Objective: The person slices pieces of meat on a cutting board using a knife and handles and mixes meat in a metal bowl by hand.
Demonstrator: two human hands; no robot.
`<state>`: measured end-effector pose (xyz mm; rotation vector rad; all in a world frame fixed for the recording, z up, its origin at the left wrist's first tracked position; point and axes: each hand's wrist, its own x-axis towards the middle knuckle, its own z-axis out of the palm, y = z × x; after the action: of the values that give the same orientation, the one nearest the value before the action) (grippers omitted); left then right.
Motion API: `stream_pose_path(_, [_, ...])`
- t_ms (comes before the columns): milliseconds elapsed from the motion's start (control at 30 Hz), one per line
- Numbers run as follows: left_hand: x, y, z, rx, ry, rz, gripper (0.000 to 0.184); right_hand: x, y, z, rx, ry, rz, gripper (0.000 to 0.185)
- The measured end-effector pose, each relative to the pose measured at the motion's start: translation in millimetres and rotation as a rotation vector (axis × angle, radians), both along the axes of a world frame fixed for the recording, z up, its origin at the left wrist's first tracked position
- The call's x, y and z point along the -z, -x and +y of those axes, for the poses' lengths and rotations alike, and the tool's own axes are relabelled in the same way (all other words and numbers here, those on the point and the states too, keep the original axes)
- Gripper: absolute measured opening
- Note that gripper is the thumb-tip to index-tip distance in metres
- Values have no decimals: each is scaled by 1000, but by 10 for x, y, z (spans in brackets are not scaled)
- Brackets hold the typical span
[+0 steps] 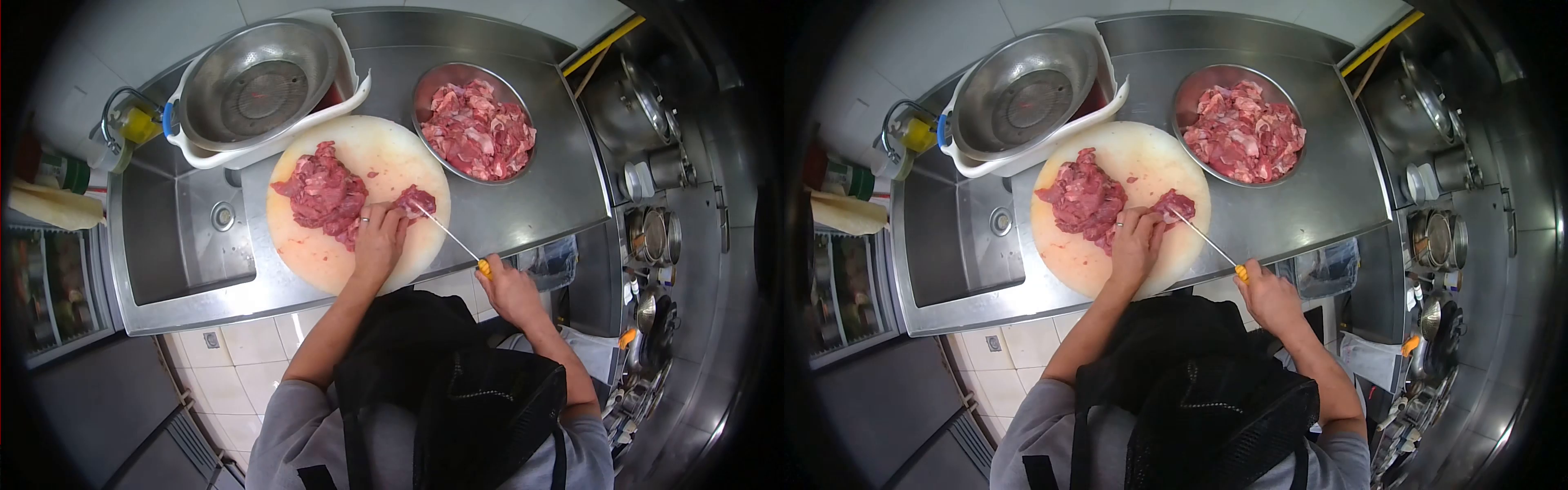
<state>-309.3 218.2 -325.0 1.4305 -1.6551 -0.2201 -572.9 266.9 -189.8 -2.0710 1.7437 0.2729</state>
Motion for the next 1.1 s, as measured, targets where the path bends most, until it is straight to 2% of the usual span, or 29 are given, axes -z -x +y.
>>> stream_pose_path(233, [31,155,-84,-11,21,-103,18,149,-71,-79,-24,23,161,28])
stream_pose_path(433, [35,131,-73,-21,-14,-152,16,298,-119,-490,-105,114,174,21])
stream_pose_path(667, [64,92,-87,-28,-6,-116,14,-35,135,-507,-104,69,230,25])
stream_pose_path(767, [68,66,-73,5,10,-102,16,-77,162,-464,-124,85,156,31])
stream_pose_path(867, [31,72,-53,-2,3,-127,20,-139,114,-384,-53,72,89,33])
stream_pose_path(1100, [40,228,-39,-70,-110,-256,29,-95,176,-395,-174,94,166,30])
